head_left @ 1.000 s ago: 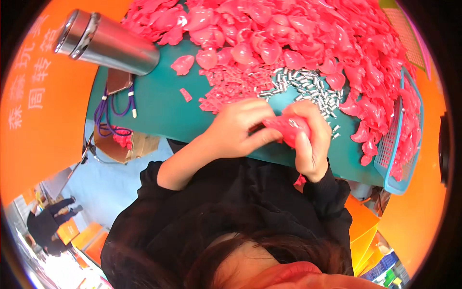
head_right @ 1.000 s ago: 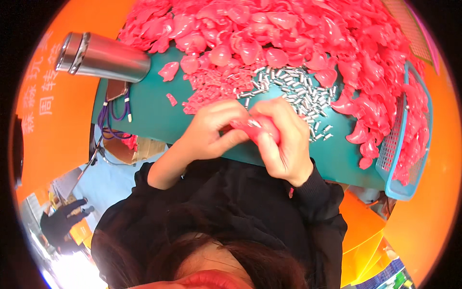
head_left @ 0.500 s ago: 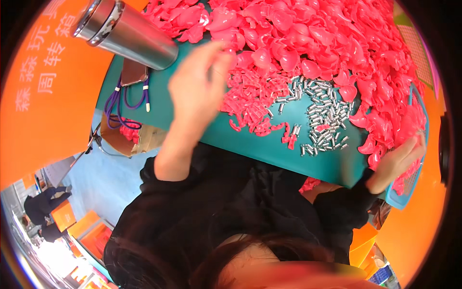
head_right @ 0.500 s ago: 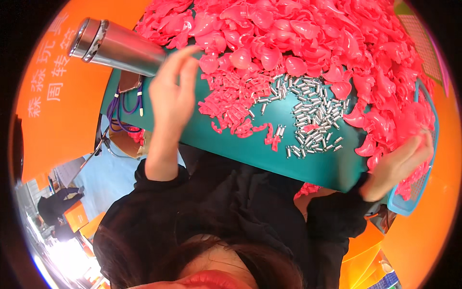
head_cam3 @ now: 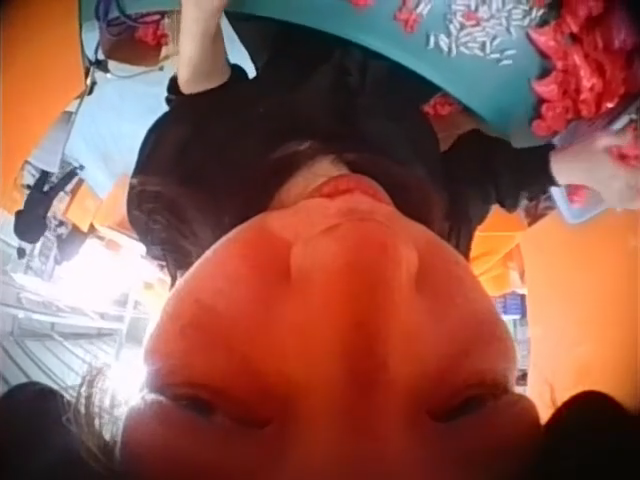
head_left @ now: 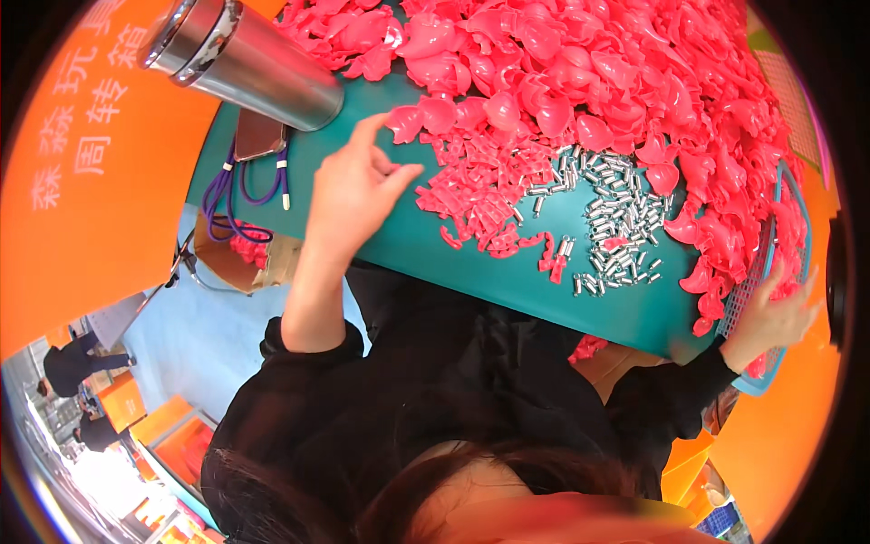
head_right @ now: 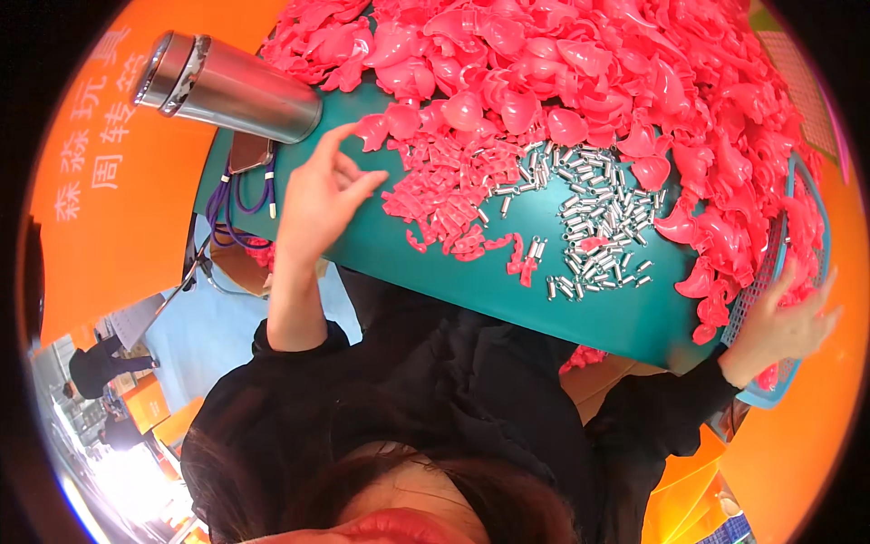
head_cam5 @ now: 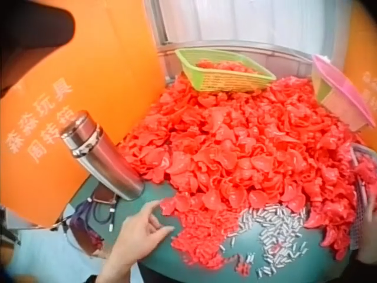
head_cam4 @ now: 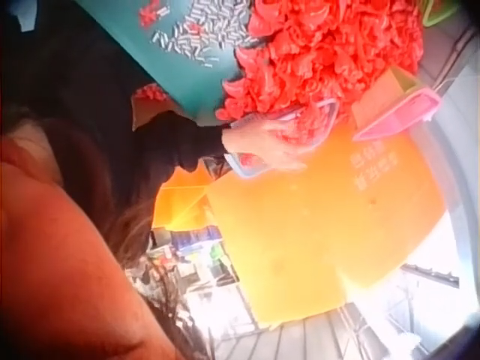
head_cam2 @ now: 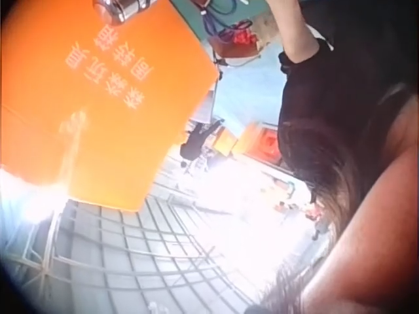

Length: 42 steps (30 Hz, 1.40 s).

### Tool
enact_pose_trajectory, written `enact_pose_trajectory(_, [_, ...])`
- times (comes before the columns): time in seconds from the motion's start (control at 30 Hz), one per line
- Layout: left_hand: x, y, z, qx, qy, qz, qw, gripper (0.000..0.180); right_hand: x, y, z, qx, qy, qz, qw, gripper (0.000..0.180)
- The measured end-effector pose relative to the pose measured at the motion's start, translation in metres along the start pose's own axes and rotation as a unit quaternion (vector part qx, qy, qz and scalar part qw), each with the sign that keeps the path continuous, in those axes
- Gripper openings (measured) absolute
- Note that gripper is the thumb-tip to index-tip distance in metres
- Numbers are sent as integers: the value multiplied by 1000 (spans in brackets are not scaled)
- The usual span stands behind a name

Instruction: Assembling small pink plastic toy components by inserting white plastic parts into them on a factory workbench.

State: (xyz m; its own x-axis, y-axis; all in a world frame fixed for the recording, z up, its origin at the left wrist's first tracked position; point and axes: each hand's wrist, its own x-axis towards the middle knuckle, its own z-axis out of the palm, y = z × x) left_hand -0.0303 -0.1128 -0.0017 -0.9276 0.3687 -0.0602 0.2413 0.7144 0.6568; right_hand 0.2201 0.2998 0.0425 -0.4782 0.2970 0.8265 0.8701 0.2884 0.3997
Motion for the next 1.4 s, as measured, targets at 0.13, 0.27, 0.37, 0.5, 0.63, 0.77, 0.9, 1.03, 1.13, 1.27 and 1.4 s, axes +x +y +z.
enact_pose_trajectory(0.13, [2,14,33,-50,-18,95,994,58,4,-78,-72,451,-86,-95,883,35])
enact_pose_trajectory(0.27, [2,27,41,-98,-62,159,981,53,-5,-126,-112,531,-169,-148,817,38])
enact_pose_trajectory(0.37, [20,34,22,-58,-39,163,984,49,-16,-135,-114,568,-182,-168,785,33])
enact_pose_trajectory(0.5, [55,28,-13,102,126,171,972,48,-23,-141,-110,601,-176,-177,759,27])
enact_pose_trajectory(0.63, [93,10,-9,206,169,183,946,57,-27,-144,-107,624,-169,-179,741,24])
enact_pose_trajectory(0.77, [100,18,-5,206,39,154,966,58,-28,-147,-106,653,-176,-159,720,21])
enact_pose_trajectory(0.9, [101,16,8,137,193,233,943,48,-28,-148,-105,665,-174,-144,712,18])
enact_pose_trajectory(1.03, [108,14,2,21,121,202,972,29,-26,-150,-109,694,-168,-130,687,20])
enact_pose_trajectory(1.13, [93,18,-8,-29,94,244,965,26,-23,-149,-117,705,-158,-147,676,20])
enact_pose_trajectory(1.27, [64,27,-21,-94,7,257,962,19,-14,-159,-140,747,-192,-152,618,26])
enact_pose_trajectory(1.4, [35,51,-27,-106,-112,293,944,14,-9,-182,-159,774,-210,-136,582,31])
